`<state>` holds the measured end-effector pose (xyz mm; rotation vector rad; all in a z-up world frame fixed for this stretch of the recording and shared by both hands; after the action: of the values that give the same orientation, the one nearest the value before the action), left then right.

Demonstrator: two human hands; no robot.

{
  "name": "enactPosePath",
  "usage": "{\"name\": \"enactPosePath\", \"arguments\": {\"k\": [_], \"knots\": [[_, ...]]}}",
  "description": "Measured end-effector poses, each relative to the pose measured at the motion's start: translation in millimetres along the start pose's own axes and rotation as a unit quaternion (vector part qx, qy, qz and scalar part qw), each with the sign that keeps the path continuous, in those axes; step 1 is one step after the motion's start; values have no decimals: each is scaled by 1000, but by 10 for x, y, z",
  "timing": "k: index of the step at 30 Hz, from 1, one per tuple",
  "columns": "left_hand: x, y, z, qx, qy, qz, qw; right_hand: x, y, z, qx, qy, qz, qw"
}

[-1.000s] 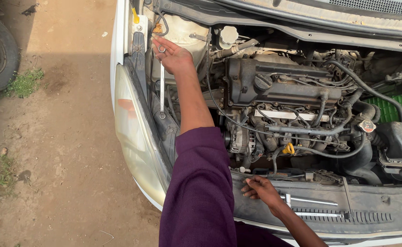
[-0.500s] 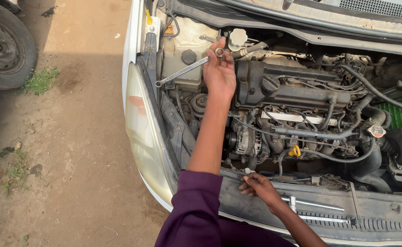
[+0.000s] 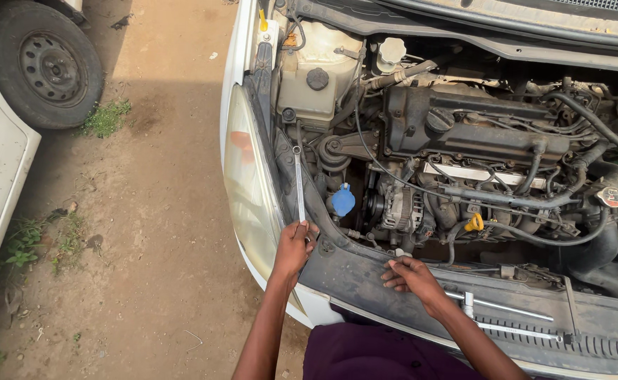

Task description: The person uses a wrench to loosen and remove a bolt from the housing of a headlight inside the engine bay of a car.

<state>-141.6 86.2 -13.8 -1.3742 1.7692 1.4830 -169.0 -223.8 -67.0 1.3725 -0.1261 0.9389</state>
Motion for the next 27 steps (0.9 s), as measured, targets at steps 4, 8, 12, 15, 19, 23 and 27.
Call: {"name": "enactPosePath", "arguments": {"k": [4, 8, 12, 15, 19, 23, 27], "knots": [[-80, -24, 245, -21, -50, -17, 998, 56, 28, -3, 2, -2, 28, 1000], [-164, 46, 349, -44, -57, 9, 997, 50, 98, -24, -6, 8, 23, 1000], [-182, 106, 366, -42, -31, 23, 998, 57, 148, 4, -17, -1, 23, 1000], [-159, 130, 387, -25, -41, 22, 999, 71, 166, 3, -14, -5, 28, 1000], [-98, 103, 402, -32, -48, 26, 998, 47, 164, -20, -10, -5, 39, 999], [-12, 28, 401, -29, -31, 35, 998, 9, 166, -26, -6, -3, 37, 999], [64, -71, 402, -38, -36, 20, 998, 7, 184, -12, -2, 2, 46, 999]]}}
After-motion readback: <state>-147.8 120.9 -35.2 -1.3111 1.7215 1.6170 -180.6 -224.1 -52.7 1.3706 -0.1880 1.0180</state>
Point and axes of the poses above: each hand's wrist, its own y-axis away from the middle knuckle, its own z-axis out of the back of the hand, x = y × z, the point moved 2 cm from there along -y, towards the middle knuckle, and after that the axes turned 11 degrees about y, right-handed, at the moved point
